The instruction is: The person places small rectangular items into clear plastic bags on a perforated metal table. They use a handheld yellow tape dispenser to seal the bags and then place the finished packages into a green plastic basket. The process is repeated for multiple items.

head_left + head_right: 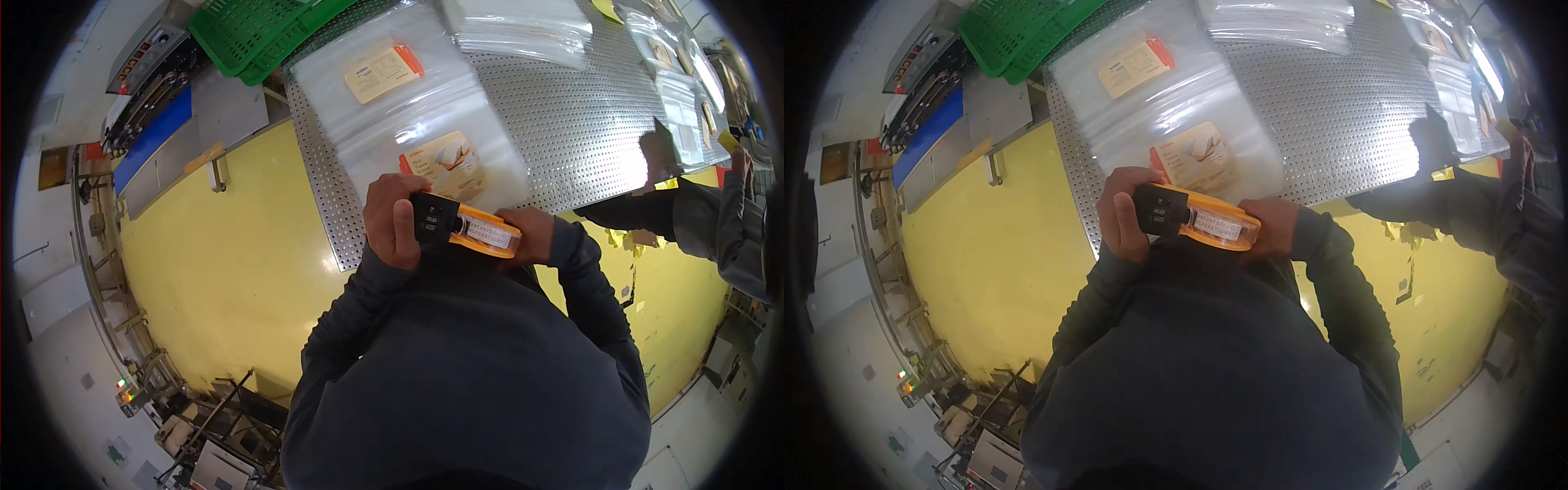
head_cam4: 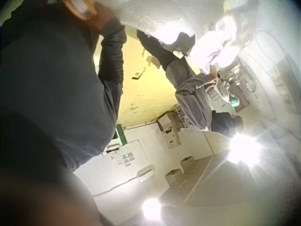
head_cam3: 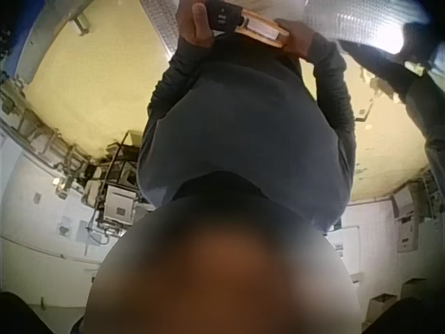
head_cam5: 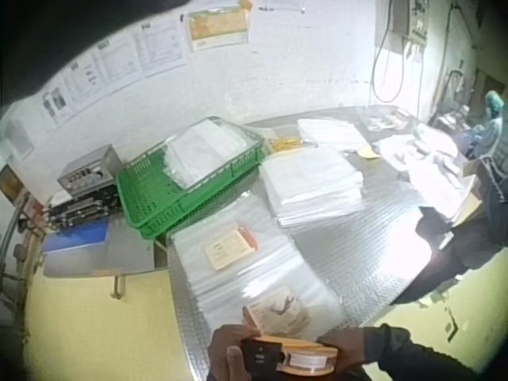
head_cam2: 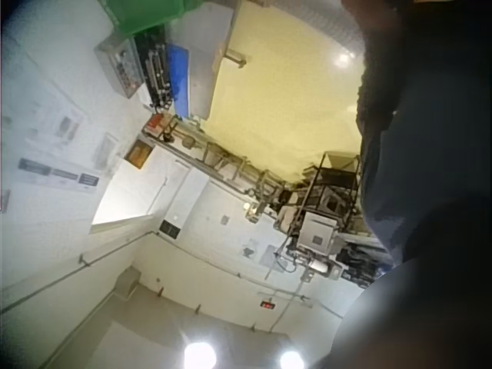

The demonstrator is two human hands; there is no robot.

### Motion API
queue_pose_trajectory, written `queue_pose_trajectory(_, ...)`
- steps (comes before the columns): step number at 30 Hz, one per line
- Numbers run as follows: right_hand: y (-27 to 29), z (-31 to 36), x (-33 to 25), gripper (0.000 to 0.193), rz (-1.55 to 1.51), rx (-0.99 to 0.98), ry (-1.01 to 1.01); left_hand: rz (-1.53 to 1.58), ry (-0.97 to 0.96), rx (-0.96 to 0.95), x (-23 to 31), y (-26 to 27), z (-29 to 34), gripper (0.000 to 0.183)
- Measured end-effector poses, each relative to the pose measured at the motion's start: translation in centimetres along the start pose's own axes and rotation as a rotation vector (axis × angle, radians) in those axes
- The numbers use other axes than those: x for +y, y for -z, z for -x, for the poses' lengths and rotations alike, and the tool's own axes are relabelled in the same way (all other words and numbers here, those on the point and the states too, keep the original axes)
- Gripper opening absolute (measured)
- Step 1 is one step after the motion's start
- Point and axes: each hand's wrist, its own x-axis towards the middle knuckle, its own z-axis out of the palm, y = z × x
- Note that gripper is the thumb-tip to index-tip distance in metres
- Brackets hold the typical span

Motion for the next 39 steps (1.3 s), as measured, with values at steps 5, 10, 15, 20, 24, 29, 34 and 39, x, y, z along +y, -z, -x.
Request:
queue_pose_trajectory(5, 0.1, 0.3, -1.0, 0.028, 0.127, 0.098, 0.045, 0.295, 0.192, -0.199, 2.3, 1.8, -1.3, 0.07)
queue_pose_trajectory(10, 1.0, 1.2, -2.4, 0.026, 0.219, 0.081, 0.099, 0.454, 0.419, -0.298, 3.6, 2.8, -1.0, 0.07)
queue_pose_trajectory(15, 1.5, 1.7, -3.5, 0.029, 0.258, 0.03, 0.04, 0.391, 0.322, -0.285, 4.0, 2.6, -0.4, 0.058)
queue_pose_trajectory(20, 1.3, 1.4, -3.5, 0.032, 0.28, 0.046, 0.075, 0.365, 0.279, -0.291, 3.9, 2.7, -0.1, 0.054)
queue_pose_trajectory(24, 1.4, 1.5, -3.6, 0.032, 0.233, 0.065, 0.087, 0.28, 0.166, -0.278, 3.8, 3.0, 0.2, 0.058)
queue_pose_trajectory(29, 1.7, 1.7, -4.0, 0.034, 0.233, 0.069, 0.069, 0.044, -0.106, -0.204, 3.6, 3.1, 0.9, 0.086)
queue_pose_trajectory(34, 1.7, 1.6, -4.2, 0.034, 0.272, 0.047, 0.076, 0.007, -0.15, -0.214, 3.1, 3.0, 1.6, 0.109)
queue_pose_trajectory(39, 1.8, 1.7, -4.2, 0.033, 0.278, 0.008, 0.043, -0.053, -0.161, -0.232, 3.0, 3.1, 1.7, 0.119)
